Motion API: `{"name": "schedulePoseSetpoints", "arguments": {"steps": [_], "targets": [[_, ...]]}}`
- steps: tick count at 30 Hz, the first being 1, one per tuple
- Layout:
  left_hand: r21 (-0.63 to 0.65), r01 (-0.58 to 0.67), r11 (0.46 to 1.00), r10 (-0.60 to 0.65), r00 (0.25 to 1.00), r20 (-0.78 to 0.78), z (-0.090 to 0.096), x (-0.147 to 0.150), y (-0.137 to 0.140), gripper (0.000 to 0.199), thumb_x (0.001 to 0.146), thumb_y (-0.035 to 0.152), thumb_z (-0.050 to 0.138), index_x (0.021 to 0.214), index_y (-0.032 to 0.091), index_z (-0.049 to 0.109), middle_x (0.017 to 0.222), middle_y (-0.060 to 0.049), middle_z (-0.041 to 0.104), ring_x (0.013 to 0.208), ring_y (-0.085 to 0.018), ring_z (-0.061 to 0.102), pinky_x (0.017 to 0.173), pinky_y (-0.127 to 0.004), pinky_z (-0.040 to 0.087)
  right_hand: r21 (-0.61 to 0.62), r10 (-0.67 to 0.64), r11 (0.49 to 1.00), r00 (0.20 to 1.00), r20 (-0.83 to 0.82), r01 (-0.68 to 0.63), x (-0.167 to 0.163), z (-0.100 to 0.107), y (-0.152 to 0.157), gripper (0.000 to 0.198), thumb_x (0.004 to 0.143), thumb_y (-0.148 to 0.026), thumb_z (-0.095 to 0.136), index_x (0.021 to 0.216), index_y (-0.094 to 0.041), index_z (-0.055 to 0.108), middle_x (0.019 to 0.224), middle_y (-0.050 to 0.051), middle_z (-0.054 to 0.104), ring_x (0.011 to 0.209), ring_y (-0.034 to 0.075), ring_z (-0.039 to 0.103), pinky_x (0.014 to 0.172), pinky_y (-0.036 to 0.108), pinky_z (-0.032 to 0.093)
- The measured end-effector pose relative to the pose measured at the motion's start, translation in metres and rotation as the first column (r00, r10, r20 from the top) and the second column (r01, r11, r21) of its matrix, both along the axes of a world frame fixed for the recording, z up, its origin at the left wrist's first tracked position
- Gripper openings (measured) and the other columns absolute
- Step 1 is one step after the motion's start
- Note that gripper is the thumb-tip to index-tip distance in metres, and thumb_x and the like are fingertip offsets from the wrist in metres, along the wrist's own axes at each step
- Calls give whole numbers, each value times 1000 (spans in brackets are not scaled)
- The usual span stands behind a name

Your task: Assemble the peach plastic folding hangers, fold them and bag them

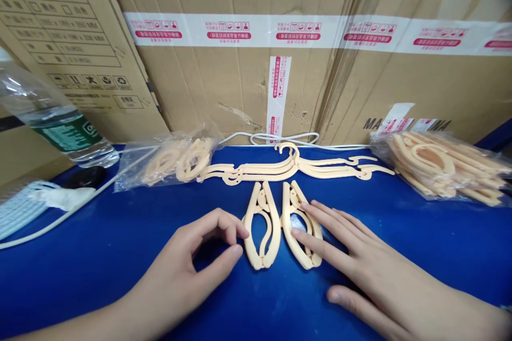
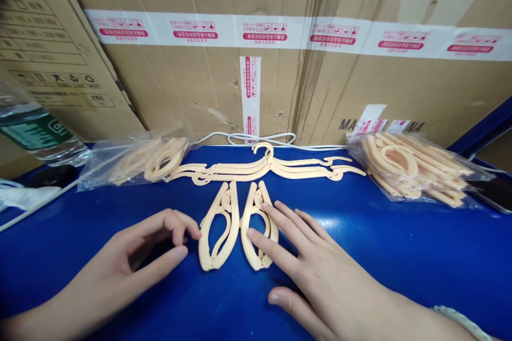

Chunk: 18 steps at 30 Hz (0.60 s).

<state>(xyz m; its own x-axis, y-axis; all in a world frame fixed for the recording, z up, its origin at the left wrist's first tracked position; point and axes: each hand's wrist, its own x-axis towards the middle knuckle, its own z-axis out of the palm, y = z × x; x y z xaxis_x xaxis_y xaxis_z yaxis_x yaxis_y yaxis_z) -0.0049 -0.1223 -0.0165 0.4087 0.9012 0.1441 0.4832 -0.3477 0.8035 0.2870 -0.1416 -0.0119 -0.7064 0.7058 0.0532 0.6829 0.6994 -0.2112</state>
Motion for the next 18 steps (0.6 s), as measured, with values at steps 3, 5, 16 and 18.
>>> {"name": "schedulePoseSetpoints", "arguments": {"steps": [3,5,16,18], "targets": [[-69,-22,997,24,999,31,1,1,3,19,89,27,55,72,19,48,90,-2,68,81,-15,64,75,-26,53,-8,-4,1000,1000,-22,4,1,0,0,65,96,-40,49,152,-34,18,159,5,20,143,35,22,108,60,33],[-76,5,997,-3,1000,30,1,0,2,20,89,28,55,72,19,47,91,-2,68,81,-15,64,77,-26,52,-3,0,1000,1000,-26,0,0,0,1,65,96,-40,50,152,-34,18,159,6,20,143,36,22,108,60,34],[-198,15,980,0,997,74,4,-1,4,30,94,40,50,72,19,46,92,-3,67,83,-16,61,77,-26,50,23,2,1000,1000,-20,-2,0,-2,2,66,96,-40,50,153,-33,17,158,7,20,142,37,24,106,60,36],[-209,2,978,17,996,91,4,-1,3,30,93,40,50,72,19,46,92,-4,68,83,-16,61,76,-26,50,20,3,1000,1000,-18,-2,0,-1,1,65,96,-40,49,152,-33,19,158,8,21,141,37,25,106,61,37]]}}
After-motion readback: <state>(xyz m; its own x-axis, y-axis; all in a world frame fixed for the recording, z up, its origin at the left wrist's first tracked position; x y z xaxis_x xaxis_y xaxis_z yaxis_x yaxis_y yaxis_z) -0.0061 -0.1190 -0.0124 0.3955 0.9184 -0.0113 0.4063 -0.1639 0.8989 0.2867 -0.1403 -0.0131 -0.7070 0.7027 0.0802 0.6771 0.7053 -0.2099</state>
